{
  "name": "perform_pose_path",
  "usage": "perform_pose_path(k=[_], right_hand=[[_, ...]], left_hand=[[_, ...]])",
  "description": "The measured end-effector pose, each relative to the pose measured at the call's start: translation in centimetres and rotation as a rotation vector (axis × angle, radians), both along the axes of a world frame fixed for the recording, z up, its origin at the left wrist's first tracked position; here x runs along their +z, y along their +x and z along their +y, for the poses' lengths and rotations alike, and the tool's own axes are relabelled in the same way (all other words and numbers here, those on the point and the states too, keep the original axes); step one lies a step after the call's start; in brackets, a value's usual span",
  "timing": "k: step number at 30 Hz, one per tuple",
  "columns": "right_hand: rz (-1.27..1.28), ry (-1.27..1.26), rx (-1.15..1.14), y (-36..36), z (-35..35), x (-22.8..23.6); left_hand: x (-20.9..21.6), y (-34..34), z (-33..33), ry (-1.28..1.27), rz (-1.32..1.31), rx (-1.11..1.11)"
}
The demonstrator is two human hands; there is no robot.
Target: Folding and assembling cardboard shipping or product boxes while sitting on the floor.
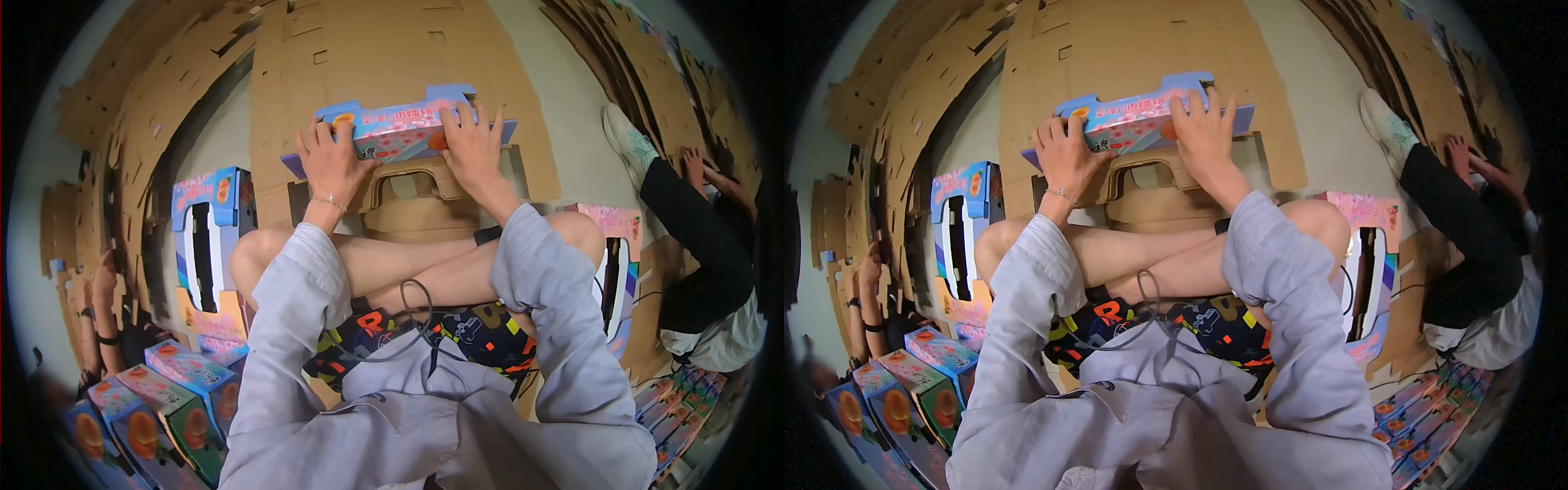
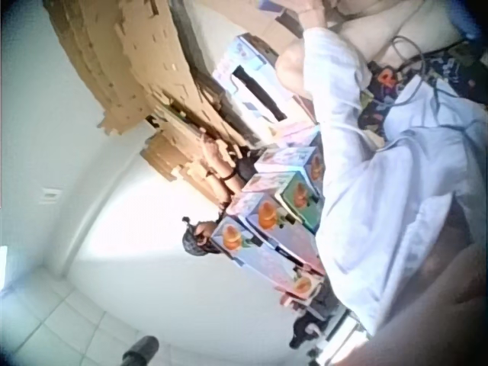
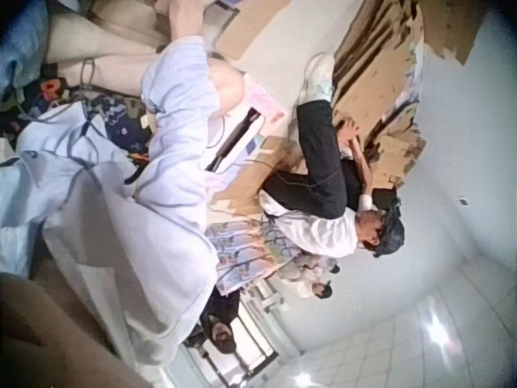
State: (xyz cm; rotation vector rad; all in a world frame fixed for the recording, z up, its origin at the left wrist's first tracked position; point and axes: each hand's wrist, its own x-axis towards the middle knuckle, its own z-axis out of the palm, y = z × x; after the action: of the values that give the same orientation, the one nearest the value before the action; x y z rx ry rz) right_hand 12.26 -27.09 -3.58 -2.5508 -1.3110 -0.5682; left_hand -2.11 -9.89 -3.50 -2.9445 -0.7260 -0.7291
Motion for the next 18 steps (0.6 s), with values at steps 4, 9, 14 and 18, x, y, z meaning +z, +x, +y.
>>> perform_pose_path(k=[4,9,14,18], right_hand=[[0.044,0.088,0.084,0.6,0.1,0.2],[0.072,0.042,0.066,0.4,0.4,1.0],[0.044,-0.061,0.070,0.0,-0.2,1.1],[0.013,-0.053,0.067,0.0,0.2,0.9]], left_hand=[[0.2,0.2,-0.3,-0.029,0.017,0.018],[1.9,0.2,-1.0,0.013,0.095,0.017],[3.3,-0.1,-1.0,0.036,0.271,-0.148],[2.7,0.4,-0.8,0.044,0.133,-0.296]])
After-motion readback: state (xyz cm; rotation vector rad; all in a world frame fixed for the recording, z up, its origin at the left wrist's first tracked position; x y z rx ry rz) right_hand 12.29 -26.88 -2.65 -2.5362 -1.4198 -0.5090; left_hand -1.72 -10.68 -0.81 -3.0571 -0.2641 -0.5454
